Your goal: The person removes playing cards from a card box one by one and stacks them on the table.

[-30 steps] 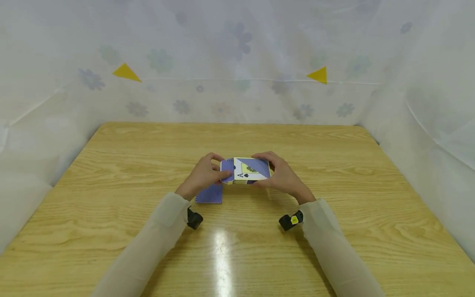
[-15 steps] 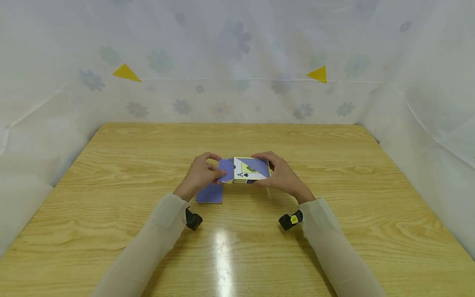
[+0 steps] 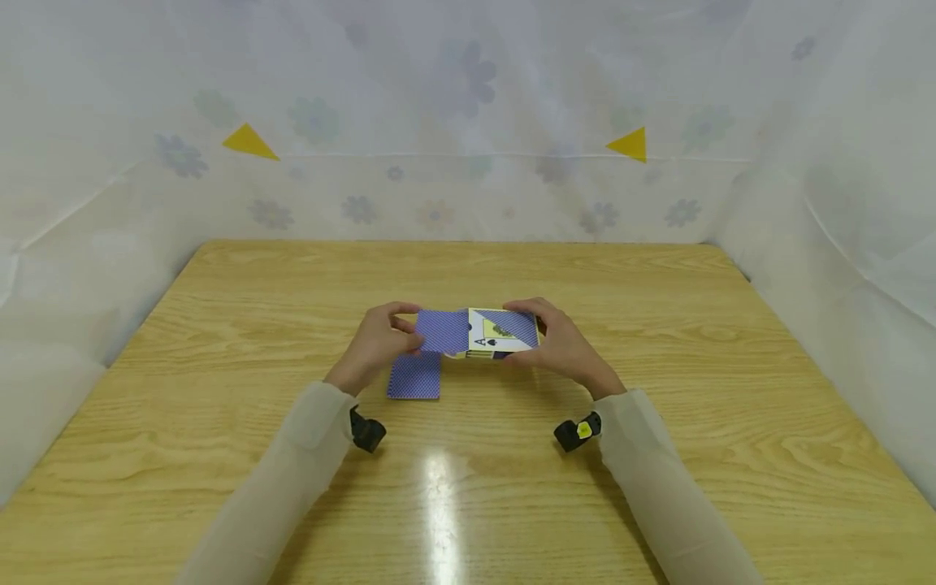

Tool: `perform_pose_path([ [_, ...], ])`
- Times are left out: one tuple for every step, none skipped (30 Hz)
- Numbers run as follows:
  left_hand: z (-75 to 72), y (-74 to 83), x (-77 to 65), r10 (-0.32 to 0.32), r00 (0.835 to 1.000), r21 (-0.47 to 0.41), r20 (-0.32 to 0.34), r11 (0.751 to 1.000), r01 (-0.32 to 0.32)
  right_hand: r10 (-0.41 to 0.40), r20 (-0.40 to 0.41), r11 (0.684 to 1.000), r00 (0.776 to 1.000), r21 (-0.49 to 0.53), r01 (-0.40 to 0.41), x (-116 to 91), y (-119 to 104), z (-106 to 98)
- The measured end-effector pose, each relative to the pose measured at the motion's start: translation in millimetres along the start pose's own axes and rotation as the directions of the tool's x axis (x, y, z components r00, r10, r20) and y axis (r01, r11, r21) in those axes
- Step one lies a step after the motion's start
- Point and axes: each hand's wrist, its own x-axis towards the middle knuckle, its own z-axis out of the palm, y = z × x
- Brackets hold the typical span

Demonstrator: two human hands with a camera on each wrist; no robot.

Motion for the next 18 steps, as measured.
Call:
perform_pose_path([
  [-1.1, -0.7, -0.5, 0.003, 1.000, -0.002, -0.003, 1.000, -0.003, 0.000, -0.001, 1.000, 1.000, -0.002, 0.000, -0.1, 0.5, 0.0],
  [-2.1, -1.3, -0.5, 0.007, 1.000, -0.009, -0.004, 1.000, -0.007, -0.001, -0.001, 1.000, 1.000, -0.003, 0.001, -0.5, 0.8, -0.1],
  [-2.9, -1.5, -0.9, 0.011, 1.000, -0.017, -0.011, 1.000, -0.012, -0.001, -0.002, 1.000, 1.000, -0.004, 0.001, -0.8, 1.1, -0.1],
  [-3.5, -1.9, -1.1, 0.014, 1.000, -0.026, -0.019, 1.000, -0.015, -0.001, -0.003, 1.000, 1.000, -0.002, 0.001, -0.9, 0.8, 0.0],
  [-3.9, -2.3, -1.3, 0.018, 0.999, -0.035, -0.030, 0.999, -0.019, -0.002, -0.004, 1.000, 1.000, -0.002, 0.002, -1.2, 1.0, 0.2],
  [-4.2, -2.6, -1.6, 0.023, 0.999, -0.044, -0.038, 0.999, -0.025, -0.002, -0.006, 1.000, 1.000, -0.002, 0.002, -1.4, 1.1, 0.3],
  [-4.3, -2.8, -1.9, 0.026, 0.998, -0.051, -0.049, 0.998, -0.028, -0.003, -0.008, 1.000, 1.000, -0.001, 0.003, -1.3, 1.0, 0.5],
  [-4.3, -3.0, -2.1, 0.028, 0.998, -0.060, -0.059, 0.998, -0.032, -0.004, -0.010, 1.000, 1.000, -0.004, 0.004, -1.4, 1.1, 0.6],
  [-4.3, -3.3, -2.4, 0.025, 0.997, -0.070, -0.072, 0.997, -0.030, -0.003, -0.012, 1.000, 1.000, -0.004, 0.003, -1.4, 0.9, 0.8],
  [-4.2, -3.6, -2.7, 0.023, 0.996, -0.079, -0.082, 0.996, -0.030, -0.003, -0.013, 1.000, 1.000, -0.004, 0.003, -1.3, 0.8, 0.9],
  [-3.9, -3.7, -3.1, 0.020, 0.996, -0.089, -0.091, 0.996, -0.028, -0.001, -0.013, 1.000, 1.000, -0.005, 0.001, -1.4, 0.4, 1.0],
  [-3.5, -4.0, -3.3, 0.015, 0.995, -0.102, -0.100, 0.994, -0.025, 0.001, -0.013, 1.000, 1.000, -0.005, -0.001, -1.4, 0.0, 1.1],
  [-3.0, -4.1, -3.3, 0.009, 0.994, -0.116, -0.111, 0.993, -0.022, 0.003, -0.013, 1.000, 1.000, -0.006, -0.004, -1.5, -0.4, 1.1],
  [-2.4, -4.3, -3.4, 0.002, 0.992, -0.129, -0.123, 0.991, -0.018, 0.005, -0.014, 1.000, 1.000, -0.007, -0.006, -1.6, -0.5, 0.9],
  [-2.0, -4.6, -3.4, -0.003, 0.991, -0.140, -0.135, 0.990, -0.016, 0.007, -0.015, 1.000, 1.000, -0.004, -0.007, -1.7, -0.9, 0.8],
  [-1.6, -4.7, -3.4, -0.003, 0.989, -0.150, -0.145, 0.989, -0.019, 0.008, -0.016, 1.000, 1.000, -0.003, -0.008, -1.8, -1.0, 0.5],
  [-1.2, -4.9, -3.3, -0.007, 0.987, -0.161, -0.159, 0.987, -0.019, 0.010, -0.018, 1.000, 1.000, 0.001, -0.010, -1.7, -1.2, 0.3],
  [-1.1, -5.4, -3.2, -0.007, 0.985, -0.165, -0.174, 0.986, -0.022, 0.013, -0.020, 1.000, 1.000, 0.004, -0.012, -1.8, -1.0, 0.0],
])
